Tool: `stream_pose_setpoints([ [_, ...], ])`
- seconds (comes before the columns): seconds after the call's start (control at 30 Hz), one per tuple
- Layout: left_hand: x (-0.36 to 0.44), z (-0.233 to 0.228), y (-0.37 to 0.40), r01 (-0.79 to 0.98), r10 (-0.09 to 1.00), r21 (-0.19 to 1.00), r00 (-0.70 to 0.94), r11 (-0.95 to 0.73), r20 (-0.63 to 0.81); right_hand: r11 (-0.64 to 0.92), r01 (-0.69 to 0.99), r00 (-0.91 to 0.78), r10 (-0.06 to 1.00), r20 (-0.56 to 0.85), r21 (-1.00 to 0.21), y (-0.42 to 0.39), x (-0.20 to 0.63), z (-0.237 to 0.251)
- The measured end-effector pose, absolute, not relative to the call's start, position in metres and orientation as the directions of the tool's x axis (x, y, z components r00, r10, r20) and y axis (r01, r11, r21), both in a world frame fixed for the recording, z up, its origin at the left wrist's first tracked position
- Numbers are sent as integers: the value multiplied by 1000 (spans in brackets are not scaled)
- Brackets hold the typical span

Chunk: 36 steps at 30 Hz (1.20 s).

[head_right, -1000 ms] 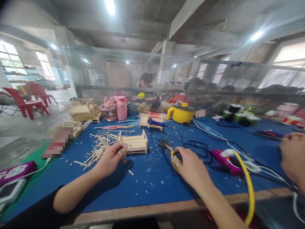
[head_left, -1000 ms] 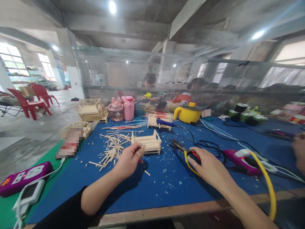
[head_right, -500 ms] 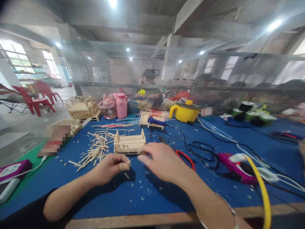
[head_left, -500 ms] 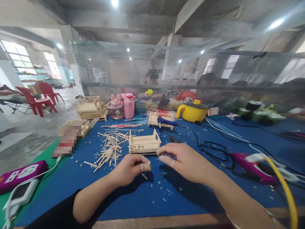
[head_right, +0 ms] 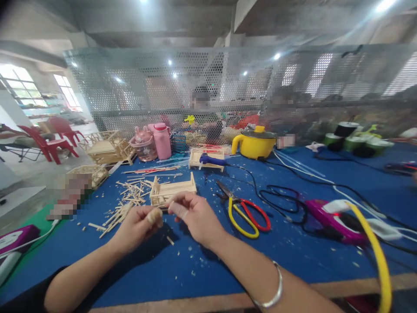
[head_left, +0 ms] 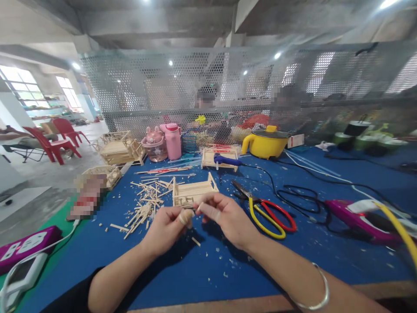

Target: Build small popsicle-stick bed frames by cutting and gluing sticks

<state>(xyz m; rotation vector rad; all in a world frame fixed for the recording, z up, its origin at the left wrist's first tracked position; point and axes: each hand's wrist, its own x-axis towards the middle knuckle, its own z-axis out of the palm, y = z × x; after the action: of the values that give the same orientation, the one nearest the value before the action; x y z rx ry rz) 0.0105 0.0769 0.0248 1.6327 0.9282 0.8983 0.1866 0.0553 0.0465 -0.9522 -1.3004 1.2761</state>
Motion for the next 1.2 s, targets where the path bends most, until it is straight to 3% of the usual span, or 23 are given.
stream_pose_setpoints([
  [0.07,5,32,82,149,938,946,245,-286,245,130,-78,-100,985,138,-988,62,189,44],
  [0.17,-4,51,99,151,880,868,48,-473,472,111,-9,-61,992,112,-994,70,190,36],
  [0.2,-5,58,106,171,857,841,59,-513,511,107,6,-53,993,107,-994,72,189,33],
  [0.27,-6,71,120,279,806,758,255,-590,534,80,22,-38,996,79,-997,73,186,29],
  [0.4,0,85,139,419,734,636,566,-649,376,-38,8,1,999,-38,-999,73,180,28],
  [0.6,9,90,152,460,706,628,677,-628,210,-121,-108,124,983,-134,-987,79,177,29],
  [0.7,9,90,157,429,696,617,660,-659,284,-153,-13,93,984,-153,-988,79,181,27],
  [0.77,7,87,158,401,706,613,584,-680,401,-78,196,12,997,-77,-977,77,185,27],
  [0.87,-1,78,154,407,738,621,456,-670,497,166,465,-140,984,113,-869,73,194,27],
  [1.03,-21,56,142,450,685,519,525,-727,504,295,616,-272,950,154,-731,68,201,30],
  [1.2,-29,34,136,395,573,417,616,-818,540,582,692,-545,809,220,-427,66,203,35],
])
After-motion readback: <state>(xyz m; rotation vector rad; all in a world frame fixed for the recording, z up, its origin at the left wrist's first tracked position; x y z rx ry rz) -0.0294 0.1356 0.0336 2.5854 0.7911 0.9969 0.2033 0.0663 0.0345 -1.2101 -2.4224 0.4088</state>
